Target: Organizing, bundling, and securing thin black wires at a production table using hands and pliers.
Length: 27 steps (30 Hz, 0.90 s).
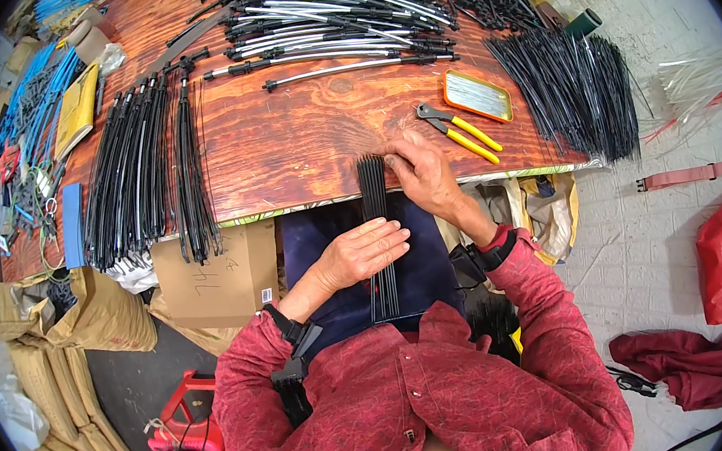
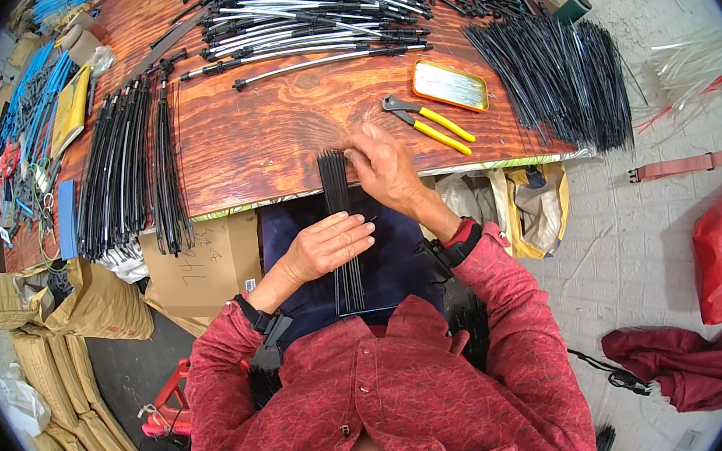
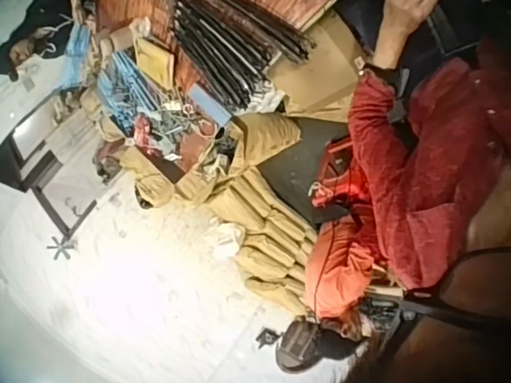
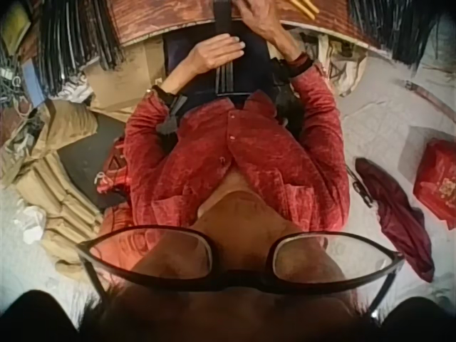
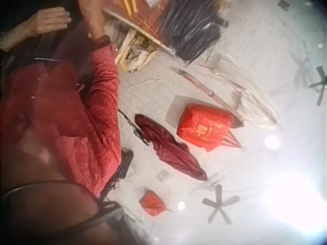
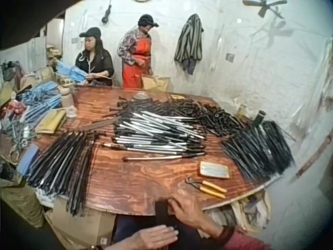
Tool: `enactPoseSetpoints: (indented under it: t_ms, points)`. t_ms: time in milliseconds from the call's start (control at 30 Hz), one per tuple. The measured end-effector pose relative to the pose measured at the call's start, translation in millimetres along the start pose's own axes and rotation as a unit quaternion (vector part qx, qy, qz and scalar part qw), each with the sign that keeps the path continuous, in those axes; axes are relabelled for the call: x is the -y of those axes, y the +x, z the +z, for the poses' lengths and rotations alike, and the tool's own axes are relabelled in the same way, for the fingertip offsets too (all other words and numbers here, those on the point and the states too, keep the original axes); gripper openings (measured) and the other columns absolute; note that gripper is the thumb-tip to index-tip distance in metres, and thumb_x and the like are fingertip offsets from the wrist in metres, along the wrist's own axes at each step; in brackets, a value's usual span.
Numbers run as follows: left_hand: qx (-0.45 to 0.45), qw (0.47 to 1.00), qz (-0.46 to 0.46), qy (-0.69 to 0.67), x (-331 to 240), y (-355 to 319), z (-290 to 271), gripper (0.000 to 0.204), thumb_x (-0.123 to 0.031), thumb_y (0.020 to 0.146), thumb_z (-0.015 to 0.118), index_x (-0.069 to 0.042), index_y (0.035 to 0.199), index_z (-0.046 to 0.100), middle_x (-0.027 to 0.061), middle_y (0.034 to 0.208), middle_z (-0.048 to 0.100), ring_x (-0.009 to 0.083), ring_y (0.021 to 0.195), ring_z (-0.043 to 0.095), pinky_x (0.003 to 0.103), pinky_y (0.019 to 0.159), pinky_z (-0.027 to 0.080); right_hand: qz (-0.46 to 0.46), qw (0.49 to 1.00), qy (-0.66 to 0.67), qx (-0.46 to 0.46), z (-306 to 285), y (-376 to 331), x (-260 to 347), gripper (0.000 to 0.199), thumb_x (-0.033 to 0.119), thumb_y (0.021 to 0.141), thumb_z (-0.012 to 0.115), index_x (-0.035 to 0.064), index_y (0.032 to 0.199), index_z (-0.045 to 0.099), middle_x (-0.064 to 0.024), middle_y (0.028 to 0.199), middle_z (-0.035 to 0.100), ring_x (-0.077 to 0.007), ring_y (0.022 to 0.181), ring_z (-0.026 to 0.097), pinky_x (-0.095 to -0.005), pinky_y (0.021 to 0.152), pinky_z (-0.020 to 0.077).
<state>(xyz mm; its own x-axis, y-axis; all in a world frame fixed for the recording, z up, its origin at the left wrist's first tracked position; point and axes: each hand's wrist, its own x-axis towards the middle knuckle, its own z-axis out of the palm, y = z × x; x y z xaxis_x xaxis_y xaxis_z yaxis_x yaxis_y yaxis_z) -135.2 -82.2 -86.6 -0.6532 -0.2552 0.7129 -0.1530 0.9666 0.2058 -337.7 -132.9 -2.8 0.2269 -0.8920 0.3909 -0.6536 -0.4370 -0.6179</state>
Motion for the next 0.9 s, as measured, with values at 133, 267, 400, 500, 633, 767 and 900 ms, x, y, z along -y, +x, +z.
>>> enactPoseSetpoints:
  t_ms: [133, 267, 400, 500, 633, 767, 900]
  points:
    - [0.001, 1.0, 0.001, -0.002, -0.3, -0.3, 0.1, 0.028, -0.012, 0.086, 0.069, -0.009, 0.113, 0.075, 0.0061, 0.127, 0.072, 0.023, 0.12, 0.068, 0.039, 0.107, 0.055, 0.008, 1.0, 0.005, 0.017, 0.3, 2.2, -9.1, 0.014, -0.001, 0.088, 0.066, 0.0006, 0.102, 0.068, -0.0157, 0.092, 0.062, -0.0359, 0.092, 0.063, -0.0425, 0.08, 0.0496]
    - [-0.002, 1.0, 0.001, -0.003, -0.2, -1.9, 2.5, 0.028, -0.012, 0.086, 0.069, -0.009, 0.114, 0.075, 0.0064, 0.127, 0.072, 0.0234, 0.12, 0.068, 0.04, 0.107, 0.055, -0.02, 1.0, -0.014, 0.014, 1.8, 4.3, -8.2, 0.013, 0.0, 0.089, 0.066, 0.0002, 0.101, 0.068, -0.0149, 0.094, 0.064, -0.0352, 0.094, 0.063, -0.0417, 0.084, 0.0492]
    - [0.0, 1.0, 0.001, -0.007, 0.0, -2.5, 1.3, 0.028, -0.012, 0.086, 0.069, -0.008, 0.113, 0.075, 0.0067, 0.127, 0.072, 0.0237, 0.121, 0.068, 0.04, 0.107, 0.055, -0.03, 0.999, -0.013, 0.03, 0.1, 6.2, -4.3, 0.015, -0.002, 0.088, 0.066, 0.0011, 0.102, 0.069, -0.0141, 0.092, 0.064, -0.0348, 0.094, 0.063, -0.0418, 0.083, 0.0488]
    - [-0.003, 1.0, 0.001, -0.013, -0.8, -1.4, 0.2, 0.028, -0.012, 0.087, 0.069, -0.008, 0.113, 0.075, 0.007, 0.127, 0.072, 0.0239, 0.12, 0.068, 0.04, 0.107, 0.055, -0.034, 0.998, -0.009, 0.045, -2.6, 8.3, -4.5, 0.017, -0.005, 0.087, 0.065, 0.0019, 0.103, 0.071, -0.0134, 0.092, 0.063, -0.0342, 0.092, 0.062, -0.0418, 0.082, 0.0485]
    - [-0.001, 1.0, 0.0, -0.014, -1.2, -2.8, 1.0, 0.027, -0.012, 0.087, 0.069, -0.008, 0.113, 0.075, 0.0072, 0.126, 0.072, 0.0241, 0.12, 0.068, 0.04, 0.107, 0.055, -0.049, 0.998, -0.024, 0.041, -1.1, 9.0, -4.3, 0.019, -0.006, 0.088, 0.064, 0.0028, 0.103, 0.072, -0.0127, 0.091, 0.064, -0.0331, 0.091, 0.062, -0.0413, 0.08, 0.0483]
    - [-0.005, 1.0, -0.002, -0.019, -1.7, -2.1, 0.3, 0.027, -0.012, 0.087, 0.069, -0.008, 0.113, 0.075, 0.0073, 0.126, 0.072, 0.0243, 0.12, 0.068, 0.04, 0.107, 0.055, -0.043, 0.998, -0.013, 0.046, -1.0, 8.6, -4.1, 0.02, -0.006, 0.088, 0.062, 0.0027, 0.103, 0.072, -0.0127, 0.091, 0.064, -0.0329, 0.091, 0.063, -0.041, 0.08, 0.0484]
    - [-0.005, 1.0, -0.001, -0.02, -0.8, -2.5, 1.3, 0.027, -0.012, 0.087, 0.069, -0.008, 0.113, 0.075, 0.0073, 0.126, 0.072, 0.0244, 0.12, 0.068, 0.041, 0.107, 0.055, -0.019, 0.998, 0.027, 0.046, 2.3, 8.0, -8.5, 0.021, -0.007, 0.089, 0.061, 0.0021, 0.104, 0.072, -0.0129, 0.092, 0.064, -0.0332, 0.092, 0.063, -0.0411, 0.081, 0.0484]
